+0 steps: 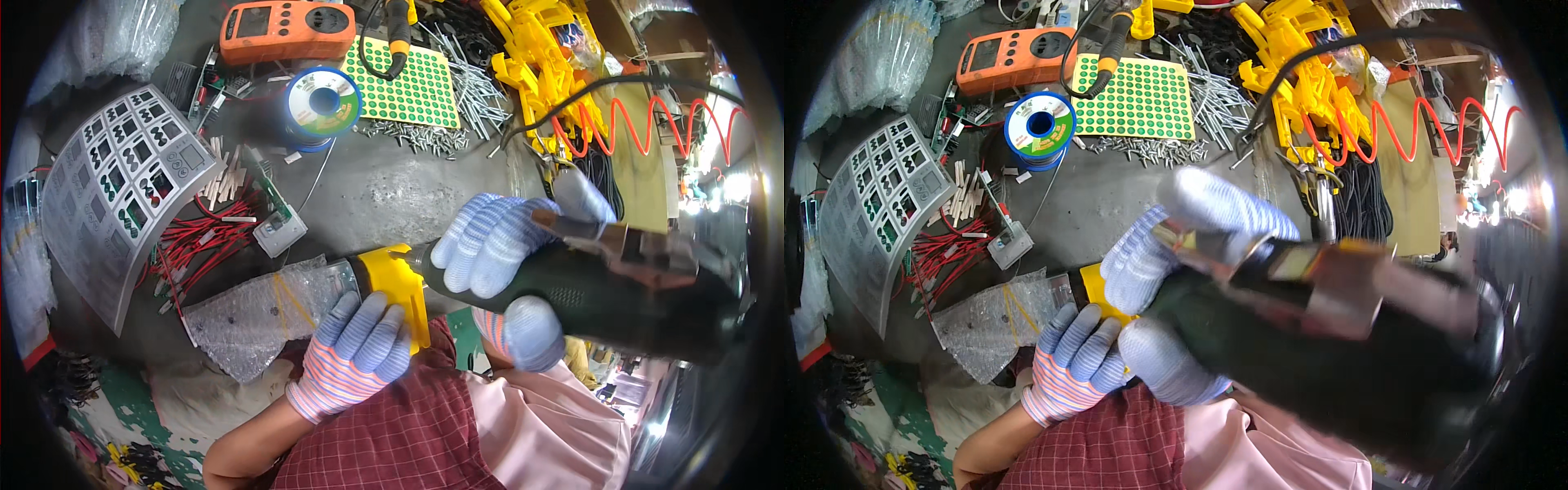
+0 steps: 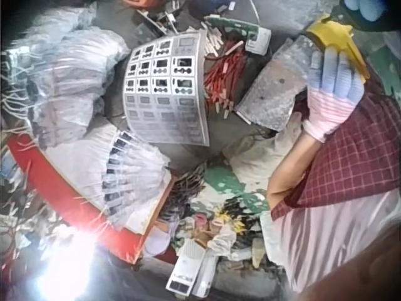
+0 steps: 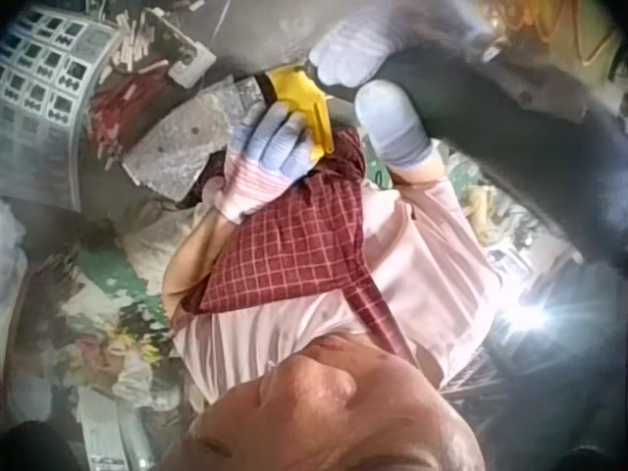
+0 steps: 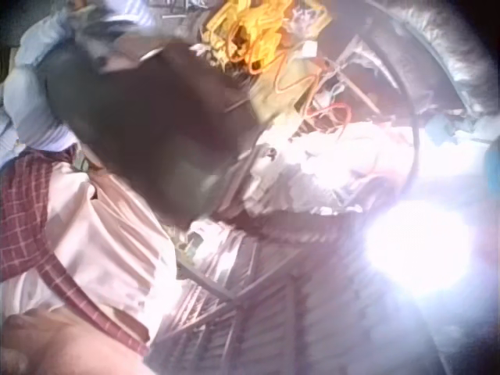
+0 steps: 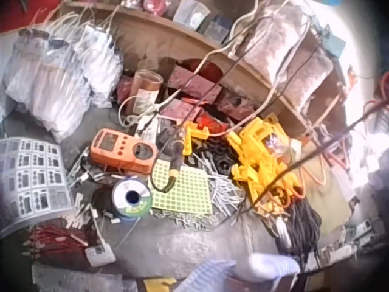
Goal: The person unscrews and opens a yellow tool housing using an electric screwdriver, applies a sticker to the casing, solders wires onto a circuit board with a soldering iron, and fits the board into the housing.
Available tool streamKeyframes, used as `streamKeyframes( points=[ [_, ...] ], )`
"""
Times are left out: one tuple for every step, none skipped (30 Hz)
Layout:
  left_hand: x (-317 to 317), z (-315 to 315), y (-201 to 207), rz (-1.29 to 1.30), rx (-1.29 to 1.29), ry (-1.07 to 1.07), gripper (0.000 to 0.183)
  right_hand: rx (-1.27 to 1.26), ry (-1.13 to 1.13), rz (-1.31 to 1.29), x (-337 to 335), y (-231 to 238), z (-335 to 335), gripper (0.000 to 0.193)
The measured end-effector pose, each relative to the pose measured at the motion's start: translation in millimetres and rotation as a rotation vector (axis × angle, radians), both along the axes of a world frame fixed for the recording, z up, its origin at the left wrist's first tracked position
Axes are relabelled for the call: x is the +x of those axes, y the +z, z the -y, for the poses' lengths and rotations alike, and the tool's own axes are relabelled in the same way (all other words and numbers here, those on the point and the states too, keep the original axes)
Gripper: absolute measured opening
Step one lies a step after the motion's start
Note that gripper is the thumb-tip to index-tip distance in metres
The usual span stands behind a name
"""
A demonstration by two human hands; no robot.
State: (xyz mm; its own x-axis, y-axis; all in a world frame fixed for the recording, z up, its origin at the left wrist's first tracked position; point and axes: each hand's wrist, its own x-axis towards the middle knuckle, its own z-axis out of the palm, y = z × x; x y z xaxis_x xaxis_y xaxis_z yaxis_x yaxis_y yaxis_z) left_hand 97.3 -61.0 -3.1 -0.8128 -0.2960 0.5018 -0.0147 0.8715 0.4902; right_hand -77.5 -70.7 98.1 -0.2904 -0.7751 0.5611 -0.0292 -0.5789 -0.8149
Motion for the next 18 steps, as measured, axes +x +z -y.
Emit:
streamKeyframes(
  points=[
    [1.0,-1.0,-2.3,0.004,-0.003,0.002,0.031,0.039,-0.019,-0.005,2.5,-4.2,2.6,0.055],
    [2.3,-1.3,-4.3,0.009,-0.007,0.005,0.032,0.078,-0.036,-0.008,4.9,-8.3,5.3,0.051],
    [0.6,-0.2,-3.9,0.003,-0.012,-0.014,0.033,0.117,-0.074,-0.029,5.9,-7.4,4.4,0.048],
    [-0.8,-0.1,-3.8,-0.006,-0.004,-0.022,0.033,0.155,-0.111,-0.049,7.0,-6.2,3.5,0.045],
    [-2.2,-0.4,-3.7,-0.027,-0.023,-0.030,0.032,0.192,-0.147,-0.070,8.4,-4.4,2.5,0.042],
    [-3.7,-2.0,-4.9,-0.037,-0.047,-0.023,0.031,0.224,-0.168,-0.081,8.5,-5.6,2.0,0.038],
    [-5.0,-3.2,-5.5,-0.038,-0.047,-0.017,0.031,0.254,-0.190,-0.093,8.6,-6.0,0.8,0.035],
    [-6.2,-4.5,-5.8,-0.054,-0.074,-0.013,0.031,0.282,-0.214,-0.107,8.6,-5.5,-1.3,0.032],
    [-3.8,-4.8,-8.8,-0.054,-0.102,0.005,0.031,0.310,-0.221,-0.107,10.8,-10.1,-0.2,0.029],
    [-2.1,-5.2,-12.3,-0.039,-0.106,0.023,0.031,0.337,-0.228,-0.109,12.9,-13.9,0.0,0.025],
    [-0.9,-5.7,-16.0,-0.035,-0.139,0.026,0.031,0.361,-0.236,-0.110,15.0,-17.3,-0.7,0.022],
    [-1.7,-6.3,-16.5,-0.049,-0.174,0.008,0.031,0.382,-0.267,-0.125,16.8,-15.2,-5.1,0.019],
    [-3.4,-8.5,-15.4,-0.058,-0.170,0.021,0.031,0.401,-0.298,-0.138,18.6,-13.0,-10.1,0.016],
    [-3.6,-8.9,-15.1,-0.062,-0.181,0.020,0.031,0.419,-0.329,-0.151,20.4,-11.0,-15.8,0.013],
    [-2.4,-8.8,-15.8,-0.067,-0.169,0.014,0.031,0.438,-0.356,-0.159,22.6,-10.5,-22.0,0.010],
    [-2.2,-9.8,-16.5,-0.071,-0.157,0.009,0.031,0.457,-0.383,-0.167,25.0,-10.2,-28.4,0.008],
    [-3.6,-12.6,-18.0,-0.088,-0.154,0.036,0.032,0.447,-0.380,-0.165,17.1,-5.3,-30.6,0.008],
    [-4.7,-13.4,-13.5,-0.089,-0.169,0.041,0.032,0.355,-0.289,-0.176,10.1,1.4,-32.7,0.010]
  ],
)
